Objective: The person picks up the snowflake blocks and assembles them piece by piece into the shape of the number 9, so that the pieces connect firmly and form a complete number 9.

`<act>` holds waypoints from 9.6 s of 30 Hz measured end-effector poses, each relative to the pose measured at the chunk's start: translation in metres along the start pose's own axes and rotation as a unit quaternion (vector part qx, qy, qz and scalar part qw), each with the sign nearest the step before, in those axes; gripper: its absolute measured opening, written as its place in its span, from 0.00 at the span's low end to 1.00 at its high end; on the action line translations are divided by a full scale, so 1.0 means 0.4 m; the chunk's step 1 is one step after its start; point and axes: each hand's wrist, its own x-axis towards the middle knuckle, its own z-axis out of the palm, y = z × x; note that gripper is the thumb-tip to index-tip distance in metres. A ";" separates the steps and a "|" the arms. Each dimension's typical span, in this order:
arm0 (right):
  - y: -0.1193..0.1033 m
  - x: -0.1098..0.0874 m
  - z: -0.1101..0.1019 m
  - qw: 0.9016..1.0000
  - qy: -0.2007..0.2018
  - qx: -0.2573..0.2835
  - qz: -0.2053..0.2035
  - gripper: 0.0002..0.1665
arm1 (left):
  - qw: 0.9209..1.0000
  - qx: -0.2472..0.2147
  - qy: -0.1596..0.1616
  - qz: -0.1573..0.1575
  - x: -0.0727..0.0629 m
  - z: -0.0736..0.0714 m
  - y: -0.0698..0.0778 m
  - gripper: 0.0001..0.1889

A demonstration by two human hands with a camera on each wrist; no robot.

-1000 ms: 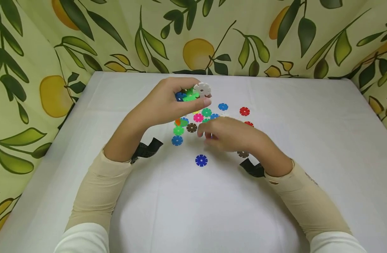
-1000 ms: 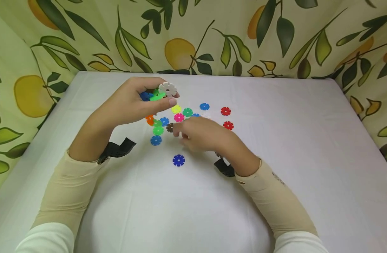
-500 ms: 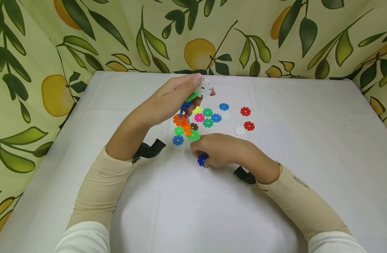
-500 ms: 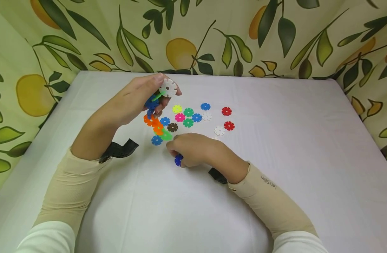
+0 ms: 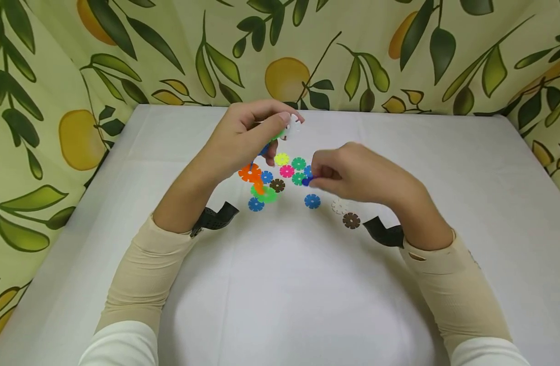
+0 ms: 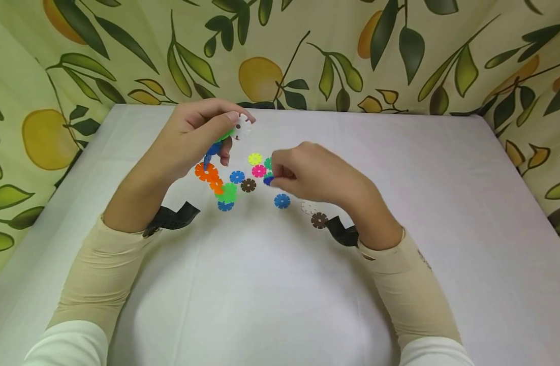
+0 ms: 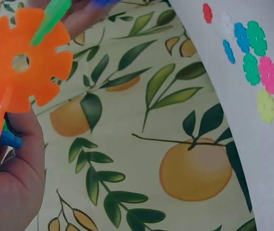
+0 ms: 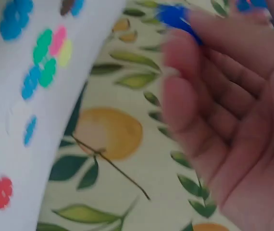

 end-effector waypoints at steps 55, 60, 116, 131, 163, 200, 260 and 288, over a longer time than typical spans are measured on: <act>-0.061 0.027 0.051 0.865 0.429 -0.114 -0.235 0.07 | 0.996 -0.082 0.006 0.030 -0.017 0.035 0.009 0.05; -0.054 0.020 0.044 0.868 0.428 -0.109 -0.227 0.08 | 0.996 -0.092 0.007 0.006 -0.009 0.047 0.006 0.05; 0.046 0.036 0.044 0.999 -0.019 0.023 0.027 0.06 | 0.962 0.228 -0.129 0.077 -0.023 0.003 0.038 0.23; 0.003 -0.001 -0.023 0.956 0.244 0.001 -0.163 0.10 | 0.968 0.223 -0.082 0.084 -0.026 -0.005 0.037 0.23; -0.025 0.011 0.020 0.932 0.312 -0.077 -0.165 0.05 | 0.980 0.171 -0.091 0.050 -0.017 0.008 0.030 0.20; 0.026 0.013 -0.008 0.865 0.210 0.449 -0.080 0.15 | 0.992 -0.084 0.097 0.014 -0.021 -0.015 0.065 0.15; 0.095 0.050 0.083 0.972 -0.187 0.033 0.136 0.15 | 0.997 0.053 0.020 0.056 -0.007 -0.012 0.021 0.13; -0.039 -0.006 -0.020 0.923 0.345 0.010 -0.172 0.07 | 0.998 0.013 0.015 0.052 -0.013 0.033 0.023 0.12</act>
